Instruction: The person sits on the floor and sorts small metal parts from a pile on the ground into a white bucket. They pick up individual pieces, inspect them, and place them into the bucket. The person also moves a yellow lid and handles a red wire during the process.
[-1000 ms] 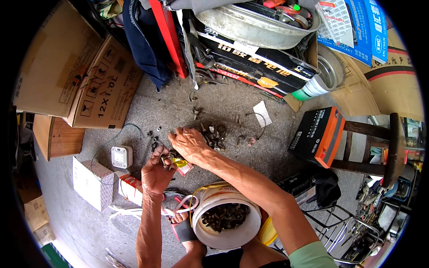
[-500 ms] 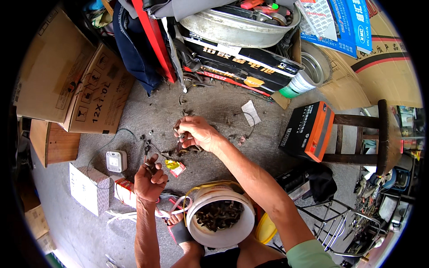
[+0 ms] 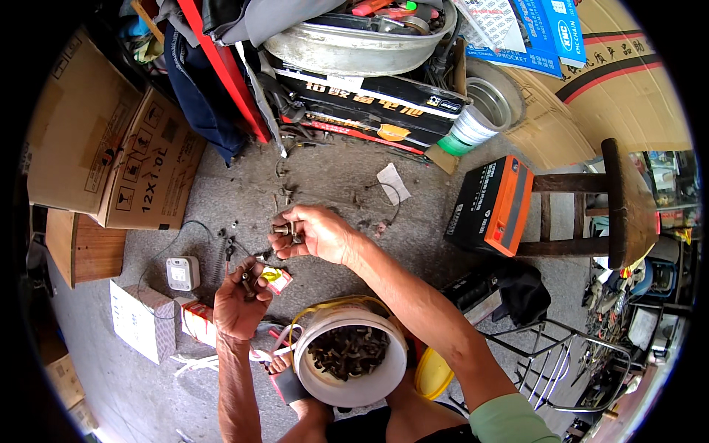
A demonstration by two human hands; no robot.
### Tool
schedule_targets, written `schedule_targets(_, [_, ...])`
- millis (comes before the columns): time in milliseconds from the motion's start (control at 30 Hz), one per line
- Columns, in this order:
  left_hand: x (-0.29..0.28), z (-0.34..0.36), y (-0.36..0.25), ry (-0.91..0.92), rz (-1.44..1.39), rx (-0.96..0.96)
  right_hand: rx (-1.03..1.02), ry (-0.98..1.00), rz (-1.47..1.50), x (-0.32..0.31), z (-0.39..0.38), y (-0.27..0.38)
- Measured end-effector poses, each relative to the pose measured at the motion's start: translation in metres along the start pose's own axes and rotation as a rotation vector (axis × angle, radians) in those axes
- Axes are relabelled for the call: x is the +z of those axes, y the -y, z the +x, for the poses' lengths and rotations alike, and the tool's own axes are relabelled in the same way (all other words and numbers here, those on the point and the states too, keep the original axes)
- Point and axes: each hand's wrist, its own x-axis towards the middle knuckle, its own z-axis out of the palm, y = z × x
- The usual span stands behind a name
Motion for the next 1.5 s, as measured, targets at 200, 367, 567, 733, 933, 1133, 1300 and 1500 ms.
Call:
schedule_targets(200, [0.035,-0.033,0.003,0.123,0.212,0.044,-0.1,0.095,-0.13,0.019,-0.056,0.008])
schedule_targets(367, [0.085,-0.092,0.006,0.192,0.732,-0.097,-0.022,0.323,-0.536,0.051,-0.148,0.017])
schedule_targets(567, [0.079,-0.109,0.047,0.483,1.426,0.059,0.057,0.435,-1.303,0.053,-0.18,-0.023])
schedule_targets(733, [0.07,-0.107,0.075,0.512,1.718,0.375,0.033,0.316,-1.534,0.049,-0.19,-0.048])
schedule_targets(933, [0.083,-0.1,0.052,0.27,1.402,0.281,-0.326,0.102,-1.289,0.06,-0.171,-0.01])
schedule_targets(1133, [0.052,-0.016,0.011,-0.118,1.462,0.599,-0.634,-0.331,-1.766,0.001,-0.05,-0.016])
schedule_targets(1300, [-0.026,0.058,0.007,-0.259,1.816,0.852,-0.592,-0.334,-2.214,-0.012,-0.002,-0.06])
schedule_targets(1500, [-0.034,0.059,0.015,-0.212,1.675,0.648,-0.564,-0.254,-2.186,-0.02,-0.013,-0.059])
